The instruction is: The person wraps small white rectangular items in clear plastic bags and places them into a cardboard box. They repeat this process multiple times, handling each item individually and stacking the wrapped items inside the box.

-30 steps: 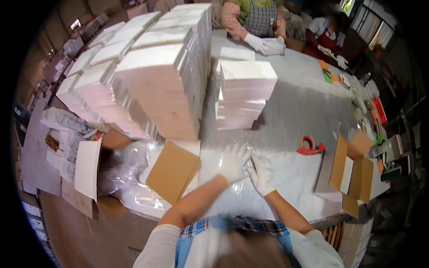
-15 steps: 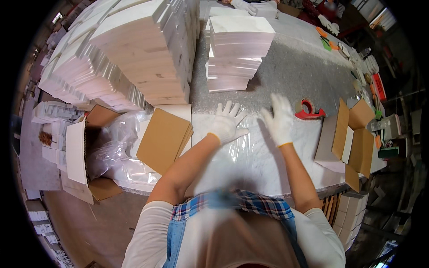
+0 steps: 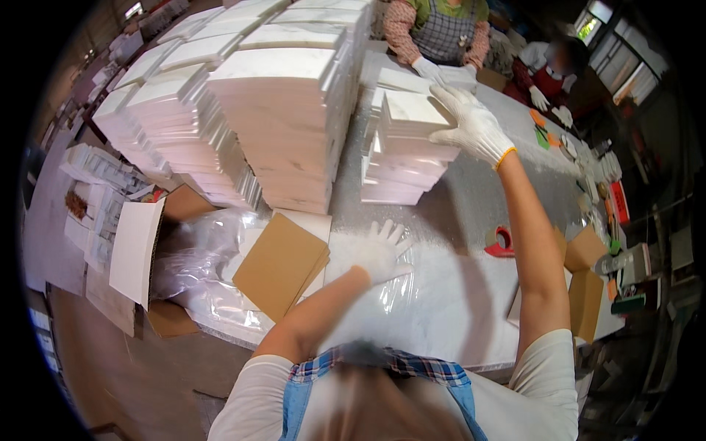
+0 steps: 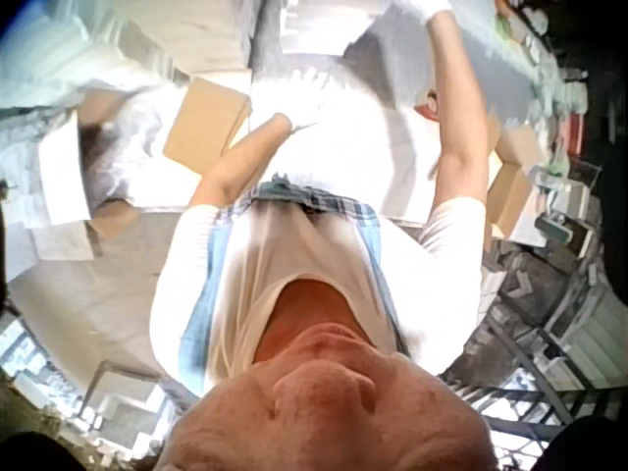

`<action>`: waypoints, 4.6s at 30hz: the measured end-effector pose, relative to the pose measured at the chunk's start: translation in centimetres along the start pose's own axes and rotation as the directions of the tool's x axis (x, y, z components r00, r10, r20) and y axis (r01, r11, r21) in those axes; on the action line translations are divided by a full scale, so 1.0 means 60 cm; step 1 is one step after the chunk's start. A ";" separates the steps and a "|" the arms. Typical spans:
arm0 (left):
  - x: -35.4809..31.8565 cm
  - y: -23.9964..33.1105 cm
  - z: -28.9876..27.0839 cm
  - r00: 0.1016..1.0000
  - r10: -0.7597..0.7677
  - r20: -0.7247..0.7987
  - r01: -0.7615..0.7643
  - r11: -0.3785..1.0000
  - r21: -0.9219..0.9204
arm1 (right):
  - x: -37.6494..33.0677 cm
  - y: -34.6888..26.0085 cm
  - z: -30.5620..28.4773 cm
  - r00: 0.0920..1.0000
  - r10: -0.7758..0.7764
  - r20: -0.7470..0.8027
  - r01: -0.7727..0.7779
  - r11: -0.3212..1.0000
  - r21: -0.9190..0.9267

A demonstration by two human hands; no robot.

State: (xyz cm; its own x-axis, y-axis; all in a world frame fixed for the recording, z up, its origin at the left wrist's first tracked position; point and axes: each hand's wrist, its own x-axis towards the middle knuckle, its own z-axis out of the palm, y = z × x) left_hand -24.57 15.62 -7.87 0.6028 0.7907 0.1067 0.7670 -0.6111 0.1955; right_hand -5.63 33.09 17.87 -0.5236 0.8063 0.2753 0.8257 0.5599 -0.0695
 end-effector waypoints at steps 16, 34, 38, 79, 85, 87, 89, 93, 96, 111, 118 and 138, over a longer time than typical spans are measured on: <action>-0.007 -0.007 0.015 0.999 0.004 -0.052 -0.006 0.999 -0.035 | 0.003 -0.020 0.000 0.994 0.056 -0.097 -0.052 0.997 0.049; 0.044 -0.092 0.028 0.920 0.391 0.002 -0.391 0.919 0.053 | -0.427 -0.221 0.199 0.893 0.073 0.444 -0.266 0.882 0.390; 0.067 -0.097 -0.024 0.878 0.436 0.196 -0.450 0.893 0.029 | -0.429 -0.236 0.252 0.913 0.151 0.379 -0.291 0.891 0.348; -0.091 -0.057 -0.109 0.890 0.424 -0.169 -0.445 0.889 -0.110 | -0.481 -0.185 0.251 0.967 0.242 0.074 -0.224 0.687 0.692; -0.165 -0.009 -0.103 0.956 0.291 0.046 -0.292 0.956 0.017 | -0.533 -0.218 0.284 0.986 0.168 0.002 -0.148 0.863 0.483; -0.169 -0.005 -0.122 0.974 0.201 0.106 -0.200 0.980 -0.018 | -0.539 -0.229 0.288 0.971 0.237 -0.008 -0.200 0.837 0.509; -0.157 0.001 -0.131 0.985 0.172 -0.002 -0.172 0.985 -0.014 | -0.543 -0.234 0.294 0.960 0.278 -0.015 -0.230 0.822 0.521; -0.150 -0.018 -0.098 0.990 0.136 0.040 -0.131 0.985 -0.109 | -0.545 -0.239 0.299 0.953 0.303 -0.012 -0.252 0.813 0.525; -0.142 -0.031 -0.083 0.989 0.114 0.095 -0.089 0.968 -0.234 | -0.544 -0.241 0.298 0.945 0.325 -0.023 -0.267 0.813 0.518; -0.152 0.041 -0.109 0.980 0.156 -0.127 -0.160 0.987 -0.021 | -0.551 -0.231 0.299 0.982 0.154 -0.108 -0.104 0.924 0.368; -0.137 0.059 -0.064 0.956 0.092 -0.280 -0.125 0.987 -0.104 | -0.546 -0.237 0.301 0.981 0.177 -0.081 -0.138 0.925 0.354; -0.127 0.066 -0.023 0.886 0.217 -0.411 -0.245 0.969 -0.015 | -0.522 -0.238 0.307 0.960 0.255 -0.111 -0.205 0.918 0.341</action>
State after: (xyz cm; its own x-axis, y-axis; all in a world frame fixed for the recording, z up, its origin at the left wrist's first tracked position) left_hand -26.42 7.19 -6.57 0.6099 0.5824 0.5374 0.5927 -0.7854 0.1785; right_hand -4.90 3.34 -7.43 -0.2686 0.8963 0.3529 0.7932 0.4137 -0.4469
